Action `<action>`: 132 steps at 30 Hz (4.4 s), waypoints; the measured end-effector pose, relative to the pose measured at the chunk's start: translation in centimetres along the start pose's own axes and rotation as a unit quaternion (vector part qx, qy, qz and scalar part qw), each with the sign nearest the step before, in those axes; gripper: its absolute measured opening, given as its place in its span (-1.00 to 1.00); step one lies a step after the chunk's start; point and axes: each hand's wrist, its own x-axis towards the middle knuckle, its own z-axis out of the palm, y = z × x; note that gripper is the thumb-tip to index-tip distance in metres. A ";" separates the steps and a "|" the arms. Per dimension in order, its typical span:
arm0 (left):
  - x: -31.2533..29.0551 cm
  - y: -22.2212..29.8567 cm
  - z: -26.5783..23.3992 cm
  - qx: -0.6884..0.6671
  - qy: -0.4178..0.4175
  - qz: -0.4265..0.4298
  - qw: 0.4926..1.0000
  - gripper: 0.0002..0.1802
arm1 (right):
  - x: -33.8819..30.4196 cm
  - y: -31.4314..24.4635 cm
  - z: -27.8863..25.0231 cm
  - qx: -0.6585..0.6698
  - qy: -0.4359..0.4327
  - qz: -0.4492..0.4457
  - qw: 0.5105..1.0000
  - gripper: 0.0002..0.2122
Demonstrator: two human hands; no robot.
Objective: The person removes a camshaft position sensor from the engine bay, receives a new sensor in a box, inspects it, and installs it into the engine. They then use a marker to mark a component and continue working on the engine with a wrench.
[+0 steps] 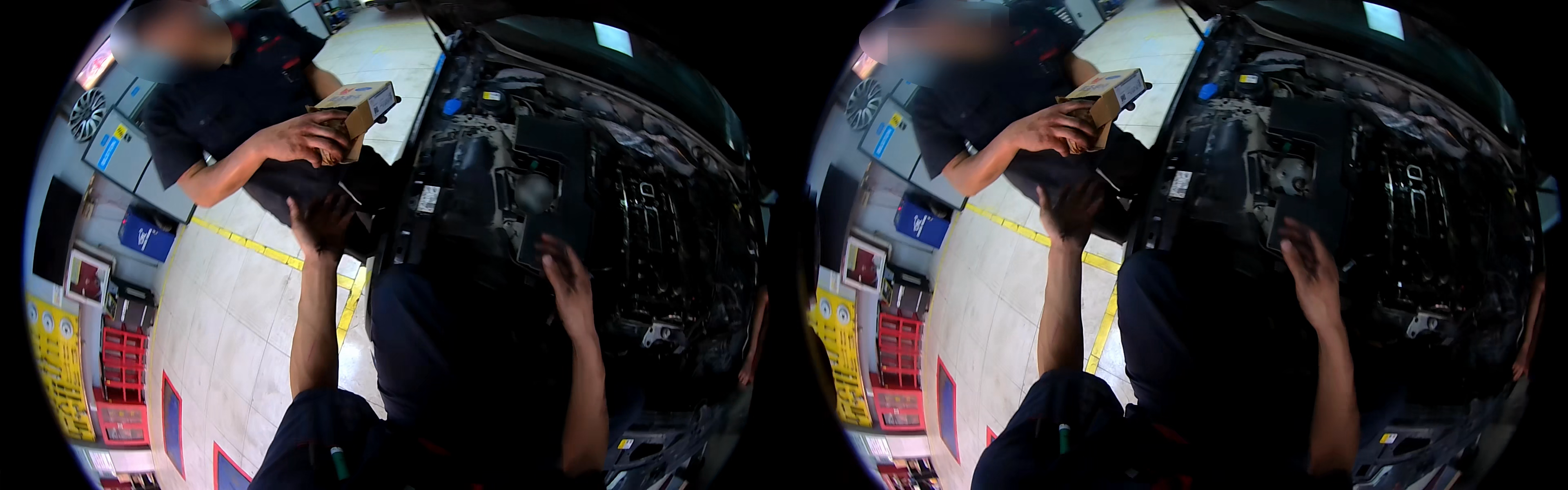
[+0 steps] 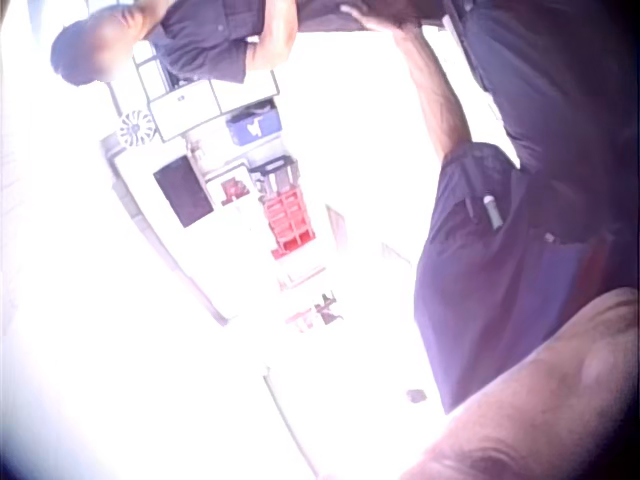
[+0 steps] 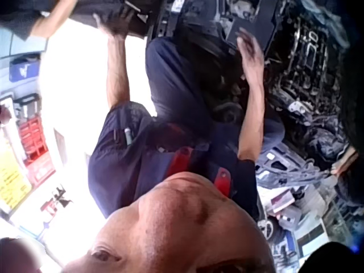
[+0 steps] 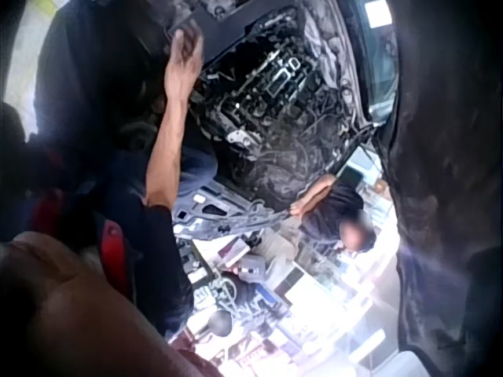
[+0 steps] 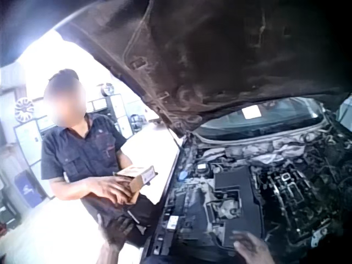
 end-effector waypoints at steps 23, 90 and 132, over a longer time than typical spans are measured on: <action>6.4 -5.7 16.2 0.510 -0.726 -0.063 0.458 -0.40 | 14.0 -1.4 12.4 0.436 -0.141 0.139 0.878 -0.28; -5.9 -20.0 13.7 0.014 -0.263 -0.252 0.931 -0.48 | -15.0 12.3 -3.6 0.446 0.012 0.196 0.873 -0.33; -23.5 -28.7 10.1 0.158 -0.255 -0.475 0.827 -0.32 | -14.5 7.3 -7.7 0.141 0.148 0.075 0.976 -0.63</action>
